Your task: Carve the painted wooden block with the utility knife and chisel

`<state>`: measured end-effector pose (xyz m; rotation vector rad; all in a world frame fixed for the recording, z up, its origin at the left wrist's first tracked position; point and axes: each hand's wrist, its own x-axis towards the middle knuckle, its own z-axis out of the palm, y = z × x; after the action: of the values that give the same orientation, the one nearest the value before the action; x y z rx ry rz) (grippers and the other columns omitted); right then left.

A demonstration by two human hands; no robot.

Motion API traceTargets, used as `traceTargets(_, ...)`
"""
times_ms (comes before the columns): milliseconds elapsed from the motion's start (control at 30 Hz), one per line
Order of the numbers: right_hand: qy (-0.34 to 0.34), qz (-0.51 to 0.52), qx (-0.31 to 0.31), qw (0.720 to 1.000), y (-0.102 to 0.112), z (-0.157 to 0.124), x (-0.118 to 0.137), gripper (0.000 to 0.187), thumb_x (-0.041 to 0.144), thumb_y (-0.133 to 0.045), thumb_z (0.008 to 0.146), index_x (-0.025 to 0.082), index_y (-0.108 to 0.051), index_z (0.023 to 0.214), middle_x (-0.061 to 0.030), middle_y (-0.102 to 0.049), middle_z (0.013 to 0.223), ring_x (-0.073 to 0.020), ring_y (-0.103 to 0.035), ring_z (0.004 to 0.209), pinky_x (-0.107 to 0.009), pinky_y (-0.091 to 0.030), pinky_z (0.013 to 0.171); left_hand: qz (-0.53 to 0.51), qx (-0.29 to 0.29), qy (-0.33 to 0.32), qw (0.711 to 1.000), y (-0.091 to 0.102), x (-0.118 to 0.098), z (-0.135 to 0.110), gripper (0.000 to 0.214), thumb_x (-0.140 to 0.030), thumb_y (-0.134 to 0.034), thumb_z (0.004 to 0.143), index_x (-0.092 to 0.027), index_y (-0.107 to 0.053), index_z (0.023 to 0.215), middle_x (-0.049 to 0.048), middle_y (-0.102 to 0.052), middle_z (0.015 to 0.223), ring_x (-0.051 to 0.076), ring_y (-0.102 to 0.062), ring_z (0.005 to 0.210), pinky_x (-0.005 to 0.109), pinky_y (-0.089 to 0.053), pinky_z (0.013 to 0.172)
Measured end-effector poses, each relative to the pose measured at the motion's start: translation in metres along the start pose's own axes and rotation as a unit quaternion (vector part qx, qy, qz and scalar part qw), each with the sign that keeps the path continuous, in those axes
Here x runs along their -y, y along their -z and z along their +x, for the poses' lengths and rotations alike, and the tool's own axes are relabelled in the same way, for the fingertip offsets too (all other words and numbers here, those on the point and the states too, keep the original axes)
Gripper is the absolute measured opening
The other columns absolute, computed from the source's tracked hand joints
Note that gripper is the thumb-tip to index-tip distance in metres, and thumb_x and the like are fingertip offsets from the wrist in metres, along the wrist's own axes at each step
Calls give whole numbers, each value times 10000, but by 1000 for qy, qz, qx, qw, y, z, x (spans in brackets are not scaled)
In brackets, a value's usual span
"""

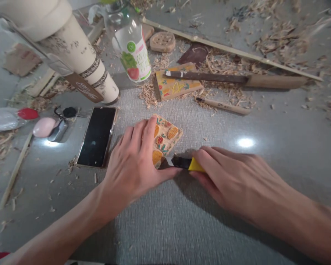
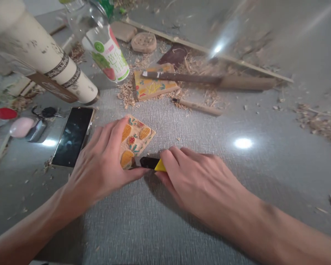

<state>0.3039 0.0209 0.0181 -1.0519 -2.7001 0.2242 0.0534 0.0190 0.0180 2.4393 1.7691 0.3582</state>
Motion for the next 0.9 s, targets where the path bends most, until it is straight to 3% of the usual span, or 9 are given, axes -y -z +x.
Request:
traceTargets(133,5,-12,10,1000,0,-2,1,349,413,-324,1195,250,-485,931,62,-522,645,-148,-517,450,-358,-178,518,-1,3,2,1000,-1,3,1,1239,-738,-901,718,-60,-387,1618,255,-656,1489,455,-660,1297,604,-603,1074)
traceTargets(333,3,-2,17,1000,0,1,2,438,462,-297,1201,243,-488,874,65,-519,600,-127,-490,396,-350,-182,486,-16,3,-7,1000,-2,7,1,1294,-946,-712,757,-42,-400,1630,269,-644,1497,486,-639,1360,632,-604,1069)
traceTargets(567,-25,21,27,999,2,5,4,518,508,-264,1198,235,-507,831,51,-541,558,-134,-496,365,-340,-151,467,-18,-1,-15,1000,-3,8,1,1185,-923,-617,859,-44,-415,1629,249,-666,1472,450,-659,1322,593,-614,1043)
traceTargets(700,-25,23,41,999,1,6,3,523,522,-267,1193,238,-507,825,46,-545,552,-151,-496,355,-338,-128,469,-9,5,-7,1000,-3,7,0,1236,-905,-682,828,-23,-392,1644,248,-647,1487,440,-649,1338,567,-614,1060)
traceTargets(900,-23,11,41,999,1,7,3,514,507,-269,1195,236,-511,832,61,-515,542,-139,-448,337,-327,-104,471,20,50,28,998,-1,5,3,1401,-907,-815,681,-48,-343,1682,210,-623,1389,403,-731,1140,521,-666,907)
